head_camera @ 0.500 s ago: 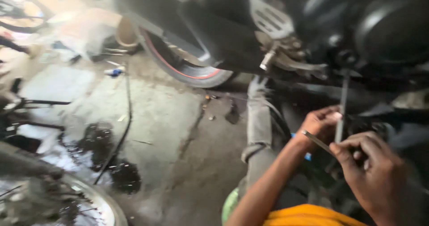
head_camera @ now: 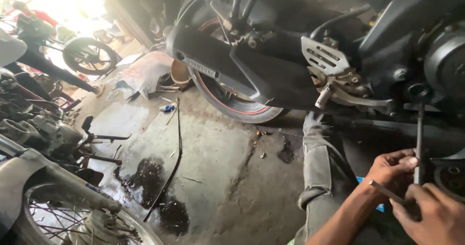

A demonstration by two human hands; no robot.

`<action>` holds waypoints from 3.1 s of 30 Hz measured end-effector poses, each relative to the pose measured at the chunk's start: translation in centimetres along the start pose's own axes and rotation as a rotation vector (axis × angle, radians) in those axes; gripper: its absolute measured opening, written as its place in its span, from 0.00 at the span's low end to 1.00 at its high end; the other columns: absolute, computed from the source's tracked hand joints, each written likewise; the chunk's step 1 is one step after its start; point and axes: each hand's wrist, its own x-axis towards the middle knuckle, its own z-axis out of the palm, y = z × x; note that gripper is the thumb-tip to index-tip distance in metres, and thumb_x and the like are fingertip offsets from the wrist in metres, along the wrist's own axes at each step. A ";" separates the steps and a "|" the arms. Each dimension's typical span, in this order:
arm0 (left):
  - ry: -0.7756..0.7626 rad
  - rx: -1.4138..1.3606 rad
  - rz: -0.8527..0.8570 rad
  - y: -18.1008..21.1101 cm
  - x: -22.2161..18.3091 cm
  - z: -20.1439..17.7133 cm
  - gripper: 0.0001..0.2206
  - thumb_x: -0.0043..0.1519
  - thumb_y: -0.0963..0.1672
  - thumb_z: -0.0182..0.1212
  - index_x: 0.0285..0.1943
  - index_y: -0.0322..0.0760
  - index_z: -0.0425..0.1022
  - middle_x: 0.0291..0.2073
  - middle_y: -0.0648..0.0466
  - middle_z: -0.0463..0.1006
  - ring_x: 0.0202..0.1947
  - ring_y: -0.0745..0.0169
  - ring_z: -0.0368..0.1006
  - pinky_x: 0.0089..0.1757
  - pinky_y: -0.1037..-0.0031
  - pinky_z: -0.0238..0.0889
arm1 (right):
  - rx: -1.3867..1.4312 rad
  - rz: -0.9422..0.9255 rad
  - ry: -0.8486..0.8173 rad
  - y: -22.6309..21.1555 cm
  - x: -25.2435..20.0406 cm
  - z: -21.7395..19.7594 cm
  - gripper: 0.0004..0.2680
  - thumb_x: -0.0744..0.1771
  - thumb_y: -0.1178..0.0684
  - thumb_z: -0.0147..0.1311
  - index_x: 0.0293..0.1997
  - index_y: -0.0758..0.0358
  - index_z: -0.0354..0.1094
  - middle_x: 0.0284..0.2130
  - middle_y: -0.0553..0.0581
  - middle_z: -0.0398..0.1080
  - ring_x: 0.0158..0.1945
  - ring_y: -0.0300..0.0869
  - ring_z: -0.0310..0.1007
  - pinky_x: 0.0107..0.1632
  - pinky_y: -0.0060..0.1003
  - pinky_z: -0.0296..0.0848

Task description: The recorder is using a T-handle wrench to loosen or tighten bolts on the engine casing of a motorcycle.

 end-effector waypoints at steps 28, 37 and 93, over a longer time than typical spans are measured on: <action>-0.155 -0.180 0.056 0.0 1.0 -2.0 0.19 0.70 0.43 0.67 0.62 0.21 0.66 0.44 0.47 0.76 0.44 0.60 0.74 0.52 0.72 0.70 | 1.296 0.472 -0.817 18.2 0.2 25.7 0.17 0.65 0.43 0.63 0.54 0.60 0.69 0.51 0.62 0.69 0.52 0.46 0.74 0.53 0.46 0.75; -0.062 -0.065 0.002 0.2 0.7 -1.3 0.18 0.70 0.44 0.69 0.61 0.27 0.68 0.43 0.51 0.76 0.43 0.63 0.73 0.44 0.71 0.68 | 0.111 0.109 -0.125 -0.2 1.2 -0.4 0.16 0.61 0.47 0.69 0.48 0.63 0.74 0.37 0.58 0.77 0.31 0.41 0.83 0.36 0.30 0.81; -0.130 0.013 -0.058 3.1 -0.3 3.4 0.23 0.62 0.50 0.72 0.59 0.33 0.73 0.39 0.56 0.75 0.39 0.68 0.72 0.42 0.76 0.70 | 0.480 0.350 0.091 -4.2 -2.3 -7.7 0.19 0.58 0.39 0.69 0.38 0.62 0.67 0.16 0.56 0.71 0.19 0.42 0.72 0.26 0.37 0.71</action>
